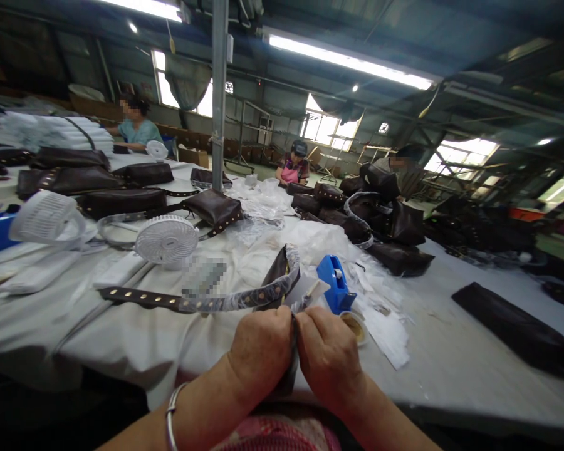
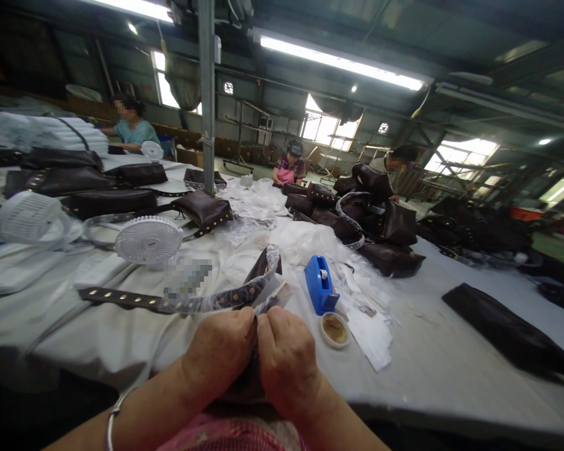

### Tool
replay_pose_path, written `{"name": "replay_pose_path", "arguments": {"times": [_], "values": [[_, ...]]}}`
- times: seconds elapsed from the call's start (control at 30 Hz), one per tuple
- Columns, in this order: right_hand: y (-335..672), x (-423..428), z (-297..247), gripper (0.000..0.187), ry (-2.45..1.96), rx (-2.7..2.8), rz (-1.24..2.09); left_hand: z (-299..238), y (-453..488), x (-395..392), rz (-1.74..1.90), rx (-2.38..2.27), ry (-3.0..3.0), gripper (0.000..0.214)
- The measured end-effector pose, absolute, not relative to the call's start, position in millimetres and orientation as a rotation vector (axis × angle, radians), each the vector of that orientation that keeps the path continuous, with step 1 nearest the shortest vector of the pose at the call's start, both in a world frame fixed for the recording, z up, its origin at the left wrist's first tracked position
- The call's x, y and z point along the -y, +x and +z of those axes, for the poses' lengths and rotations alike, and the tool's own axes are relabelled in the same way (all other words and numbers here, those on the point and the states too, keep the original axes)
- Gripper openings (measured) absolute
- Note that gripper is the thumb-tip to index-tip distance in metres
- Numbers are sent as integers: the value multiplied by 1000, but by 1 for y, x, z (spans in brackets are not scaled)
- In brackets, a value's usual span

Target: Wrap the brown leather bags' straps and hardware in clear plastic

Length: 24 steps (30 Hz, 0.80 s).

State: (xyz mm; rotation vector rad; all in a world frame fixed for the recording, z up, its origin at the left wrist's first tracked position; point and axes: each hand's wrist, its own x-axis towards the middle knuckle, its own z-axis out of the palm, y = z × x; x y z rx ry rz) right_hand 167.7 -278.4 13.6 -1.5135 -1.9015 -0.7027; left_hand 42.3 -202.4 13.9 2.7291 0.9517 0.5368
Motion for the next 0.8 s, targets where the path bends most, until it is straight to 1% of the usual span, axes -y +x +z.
{"name": "replay_pose_path", "arguments": {"times": [0.1,0.23,0.4,0.47,0.53,0.67,0.8], "values": [[171,281,7,23,-1525,1936,-734,15,40,197,629,-955,2637,22],[179,282,1,29,-1569,1909,-766,16,39,191,762,-817,2131,29],[186,283,-4,25,-1551,1821,-622,11,39,193,598,-605,1410,26],[186,283,-5,24,-1549,1795,-566,9,36,197,551,-516,1326,23],[187,284,-5,23,-1541,1796,-492,6,33,200,578,-520,1519,21],[184,284,-1,22,-1514,1831,-374,5,31,207,680,-737,2217,32],[177,283,9,24,-1501,1843,-431,13,34,211,494,-777,2619,24]]}}
